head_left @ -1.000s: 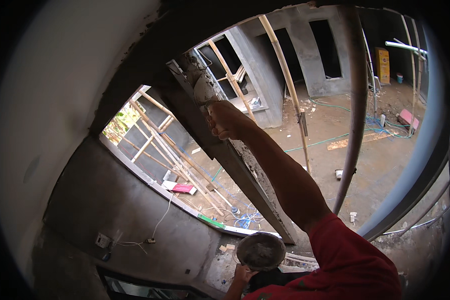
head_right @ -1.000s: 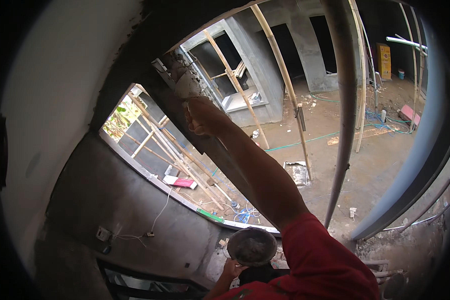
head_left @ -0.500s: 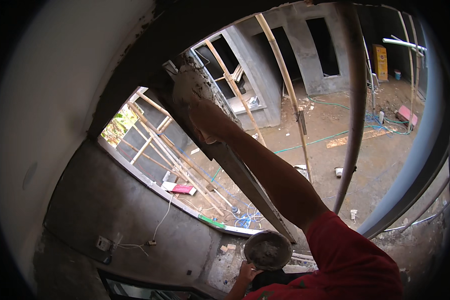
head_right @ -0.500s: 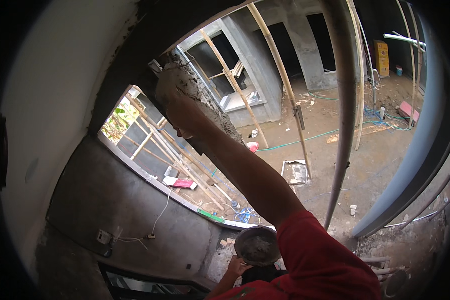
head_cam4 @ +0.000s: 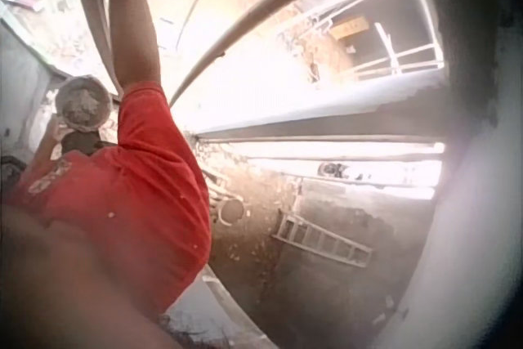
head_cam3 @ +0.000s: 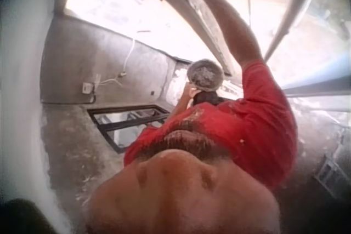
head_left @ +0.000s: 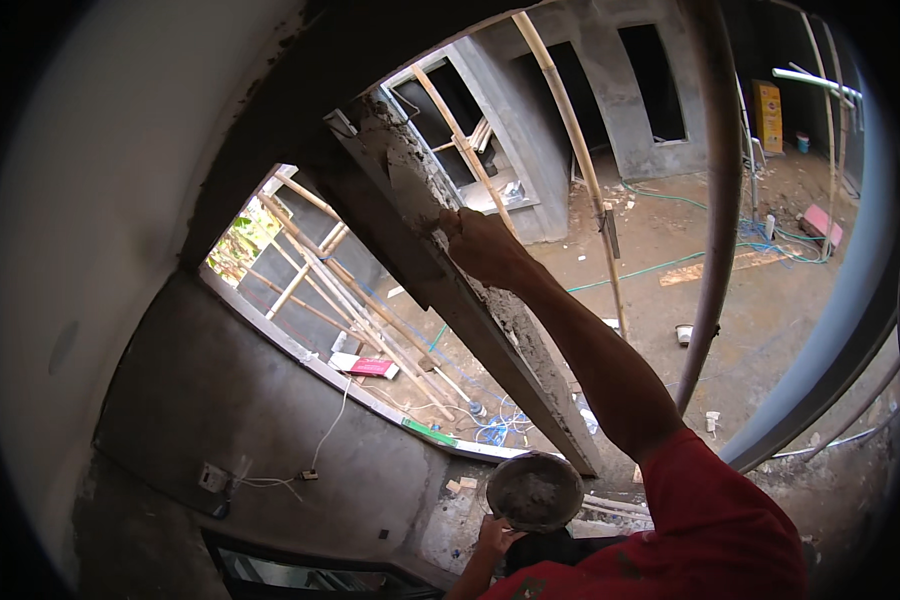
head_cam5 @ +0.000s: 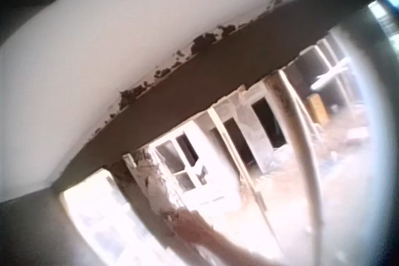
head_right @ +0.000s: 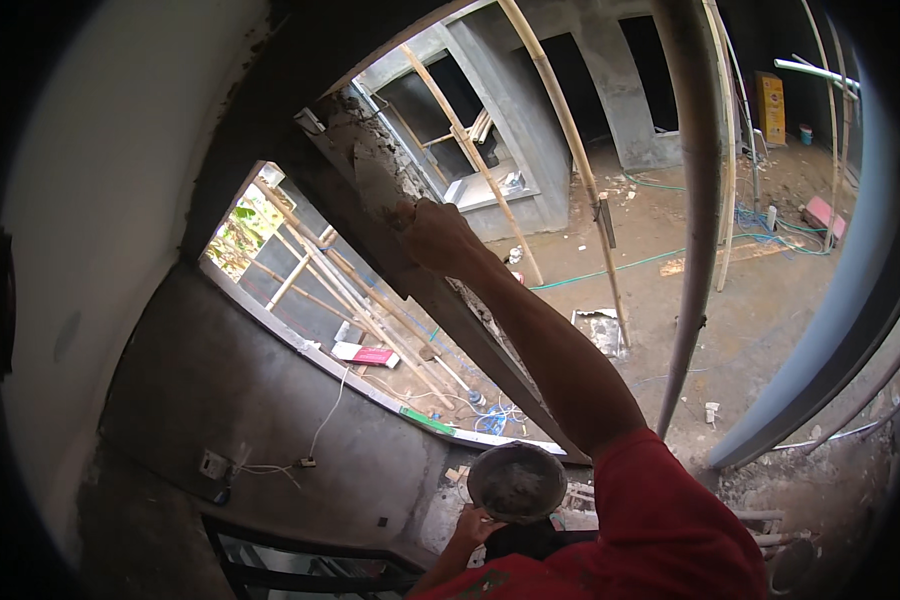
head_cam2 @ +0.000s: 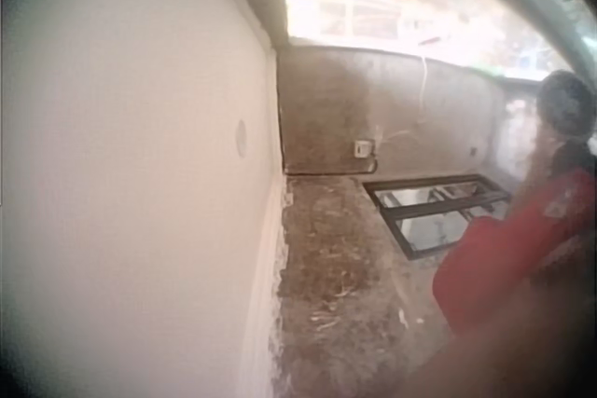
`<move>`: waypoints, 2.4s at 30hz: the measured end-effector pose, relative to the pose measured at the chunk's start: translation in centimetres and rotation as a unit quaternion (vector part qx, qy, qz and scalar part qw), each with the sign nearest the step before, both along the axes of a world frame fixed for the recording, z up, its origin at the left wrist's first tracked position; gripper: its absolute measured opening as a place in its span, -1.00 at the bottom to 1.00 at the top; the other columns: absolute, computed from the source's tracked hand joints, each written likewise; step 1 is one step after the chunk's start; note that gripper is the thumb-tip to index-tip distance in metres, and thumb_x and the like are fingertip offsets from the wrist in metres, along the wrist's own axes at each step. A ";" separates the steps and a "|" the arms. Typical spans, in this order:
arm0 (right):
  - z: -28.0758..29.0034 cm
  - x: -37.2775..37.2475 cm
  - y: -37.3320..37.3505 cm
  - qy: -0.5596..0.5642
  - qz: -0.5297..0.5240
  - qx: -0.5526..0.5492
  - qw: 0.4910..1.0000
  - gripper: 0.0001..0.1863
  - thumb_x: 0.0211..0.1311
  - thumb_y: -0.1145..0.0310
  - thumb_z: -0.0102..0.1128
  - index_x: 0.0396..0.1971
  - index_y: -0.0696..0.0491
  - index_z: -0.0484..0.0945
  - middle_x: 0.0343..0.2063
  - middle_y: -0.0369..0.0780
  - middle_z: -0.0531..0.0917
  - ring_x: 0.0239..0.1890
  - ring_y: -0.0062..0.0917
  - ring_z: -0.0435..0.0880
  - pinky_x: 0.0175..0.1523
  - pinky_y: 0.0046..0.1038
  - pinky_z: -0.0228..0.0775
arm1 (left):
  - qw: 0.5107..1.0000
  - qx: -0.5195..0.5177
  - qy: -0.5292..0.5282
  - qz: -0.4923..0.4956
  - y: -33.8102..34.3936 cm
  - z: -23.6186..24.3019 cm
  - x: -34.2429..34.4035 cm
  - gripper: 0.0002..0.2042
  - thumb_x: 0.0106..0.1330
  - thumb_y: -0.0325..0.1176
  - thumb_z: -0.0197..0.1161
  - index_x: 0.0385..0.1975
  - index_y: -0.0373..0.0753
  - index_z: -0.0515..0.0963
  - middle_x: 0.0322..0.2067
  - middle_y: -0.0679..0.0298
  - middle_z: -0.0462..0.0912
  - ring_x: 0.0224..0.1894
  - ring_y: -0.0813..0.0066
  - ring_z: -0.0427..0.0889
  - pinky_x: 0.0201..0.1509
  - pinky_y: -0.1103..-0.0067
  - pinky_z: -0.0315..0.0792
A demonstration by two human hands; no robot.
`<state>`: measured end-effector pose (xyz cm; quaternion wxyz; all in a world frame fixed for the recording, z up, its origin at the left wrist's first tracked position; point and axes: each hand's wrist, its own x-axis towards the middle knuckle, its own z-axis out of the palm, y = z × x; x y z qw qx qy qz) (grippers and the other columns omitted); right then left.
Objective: The person applies wet mortar to the inner edge of a concrete window frame using a trowel.
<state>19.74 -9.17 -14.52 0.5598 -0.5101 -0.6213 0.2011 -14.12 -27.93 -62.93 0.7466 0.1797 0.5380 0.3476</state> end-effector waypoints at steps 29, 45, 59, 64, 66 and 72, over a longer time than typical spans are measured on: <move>-2.4 1.3 -3.3 0.040 0.013 -0.167 0.985 -0.42 0.41 0.01 -0.17 -0.35 0.32 0.53 -0.57 -0.01 0.62 -0.69 -0.32 0.60 -0.53 -0.28 0.49 | 0.998 0.005 -0.021 0.051 -0.9 3.3 -1.6 -0.57 0.07 -0.68 0.04 0.03 -0.43 0.37 0.01 -0.12 0.46 0.08 -0.13 0.49 0.08 -0.10 0.46; -6.9 -3.7 -0.6 0.102 -0.006 -0.142 0.985 -0.41 0.48 -0.03 -0.40 -0.43 0.20 0.40 -0.72 -0.11 0.48 -0.79 -0.37 0.51 -0.67 -0.33 0.39 | 0.902 0.336 0.151 -0.225 -0.9 0.4 -4.8 -0.57 0.04 -0.70 -0.01 0.00 -0.56 0.38 0.06 -0.17 0.46 0.12 -0.16 0.47 0.16 -0.08 0.42; -3.8 -4.6 -2.3 0.500 0.211 -0.233 0.807 -0.49 0.46 -0.11 -0.31 -0.27 0.08 0.39 -0.63 -0.40 0.31 -0.70 -0.74 0.25 -0.70 -0.65 0.09 | 0.997 0.032 -0.063 0.026 0.4 0.1 -1.6 -0.59 0.03 -0.71 0.04 -0.03 -0.49 0.33 -0.02 -0.18 0.46 0.07 -0.22 0.48 0.11 -0.18 0.41; 0.8 -4.3 -2.6 0.437 0.221 -0.197 0.849 -0.46 0.45 -0.11 -0.30 -0.27 0.13 0.37 -0.64 -0.39 0.30 -0.69 -0.74 0.25 -0.70 -0.65 0.09 | 0.999 0.021 -0.019 0.034 0.5 -0.8 -0.6 -0.54 0.03 -0.74 0.05 -0.02 -0.29 0.21 0.04 -0.16 0.35 0.05 -0.31 0.45 0.02 -0.26 0.42; 1.2 -5.2 -3.1 0.392 0.212 -0.172 0.879 -0.60 0.41 0.07 -0.29 -0.48 0.06 0.33 -0.69 -0.30 0.34 -0.72 -0.60 0.33 -0.67 -0.47 0.18 | 0.999 0.008 -0.010 0.040 0.9 -1.5 -1.3 -0.53 0.04 -0.74 0.05 -0.01 -0.29 0.20 0.05 -0.16 0.33 0.06 -0.32 0.44 0.03 -0.27 0.41; -0.8 -2.3 -2.9 0.229 0.164 -0.147 0.948 -0.43 0.47 -0.09 -0.36 -0.29 0.16 0.39 -0.68 -0.32 0.38 -0.69 -0.61 0.41 -0.65 -0.47 0.24 | 0.998 0.003 -0.064 0.001 1.7 -2.8 -1.8 -0.55 0.03 -0.73 0.04 -0.05 -0.28 0.18 0.00 -0.13 0.33 0.03 -0.29 0.46 0.05 -0.27 0.40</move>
